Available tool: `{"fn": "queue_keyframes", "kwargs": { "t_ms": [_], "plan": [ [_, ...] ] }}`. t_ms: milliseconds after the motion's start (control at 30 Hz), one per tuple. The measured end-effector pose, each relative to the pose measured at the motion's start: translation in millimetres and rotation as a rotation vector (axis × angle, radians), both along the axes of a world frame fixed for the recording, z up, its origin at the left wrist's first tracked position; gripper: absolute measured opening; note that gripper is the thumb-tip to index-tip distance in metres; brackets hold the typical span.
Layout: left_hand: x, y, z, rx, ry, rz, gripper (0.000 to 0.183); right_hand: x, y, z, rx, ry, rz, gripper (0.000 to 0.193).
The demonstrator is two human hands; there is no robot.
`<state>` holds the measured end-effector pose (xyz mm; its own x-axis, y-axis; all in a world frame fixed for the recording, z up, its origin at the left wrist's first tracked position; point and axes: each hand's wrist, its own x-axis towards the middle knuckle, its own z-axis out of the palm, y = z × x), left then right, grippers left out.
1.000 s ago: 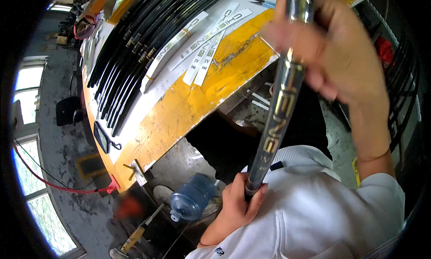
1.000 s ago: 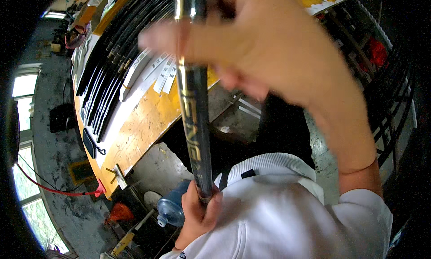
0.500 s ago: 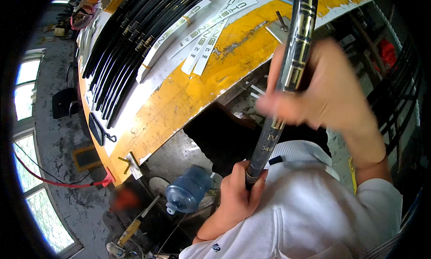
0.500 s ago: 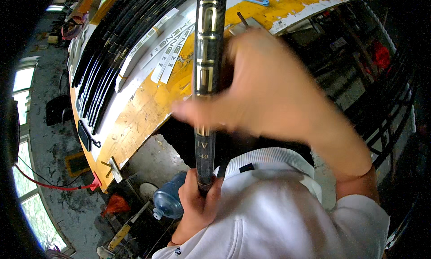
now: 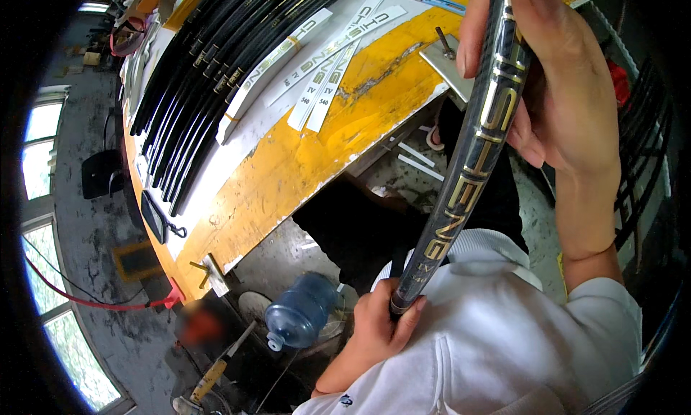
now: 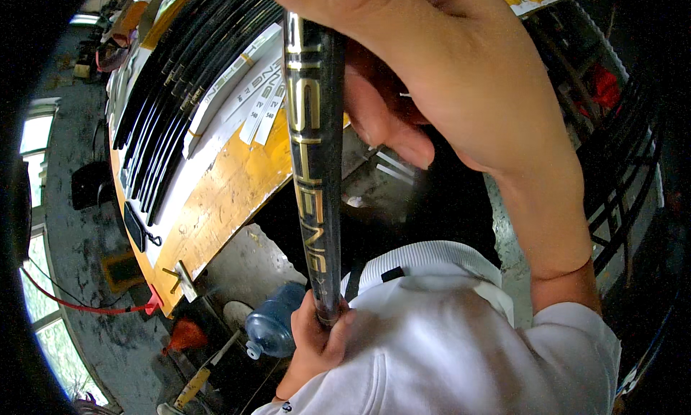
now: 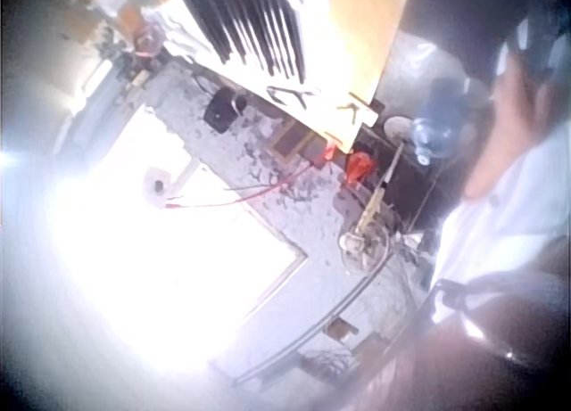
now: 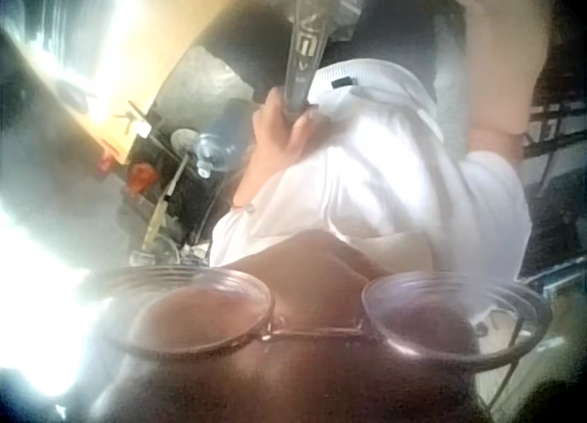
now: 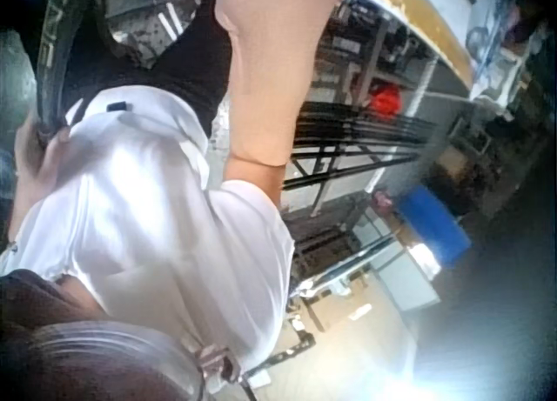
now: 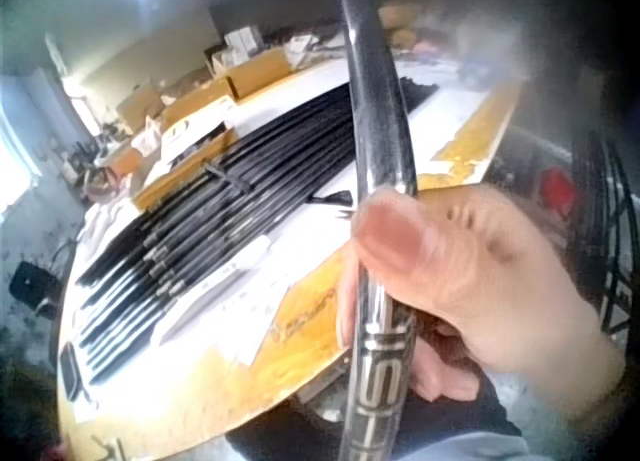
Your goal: The person applies decorative decals to long black rods. The person peels a clear decal from a sheet, aligns it onto the surface of a black rod, and presses it down with their fingers to secure it.
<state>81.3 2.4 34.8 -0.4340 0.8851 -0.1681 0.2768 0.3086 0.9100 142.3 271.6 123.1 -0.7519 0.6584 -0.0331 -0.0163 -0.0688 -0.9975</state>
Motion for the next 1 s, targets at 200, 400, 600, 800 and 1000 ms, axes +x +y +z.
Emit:
{"fn": "queue_keyframes", "kwargs": {
  "t_ms": [200,400,600,800,1000],
  "plan": [
    [1.4,1.3,-1.9,0.016,-0.005,-0.015,0.023,0.5,6.4,1.6,-0.197,0.164,0.111,0.047],
    [2.6,0.8,0.2,-0.003,-0.026,-0.023,0.023,3.4,-0.4,12.2,-0.154,0.011,0.005,0.039],
    [4.0,3.6,1.2,0.013,-0.018,-0.028,0.023,8.2,2.4,-27.2,0.124,0.240,0.143,0.047],
    [4.0,7.4,1.0,0.043,0.015,-0.056,0.022,11.2,-2.6,-25.3,0.223,0.170,0.071,0.043],
    [6.1,16.5,5.0,-0.011,0.066,-0.043,0.021,10.2,-16.2,-36.9,0.098,0.114,-0.037,0.022]
  ]
}}
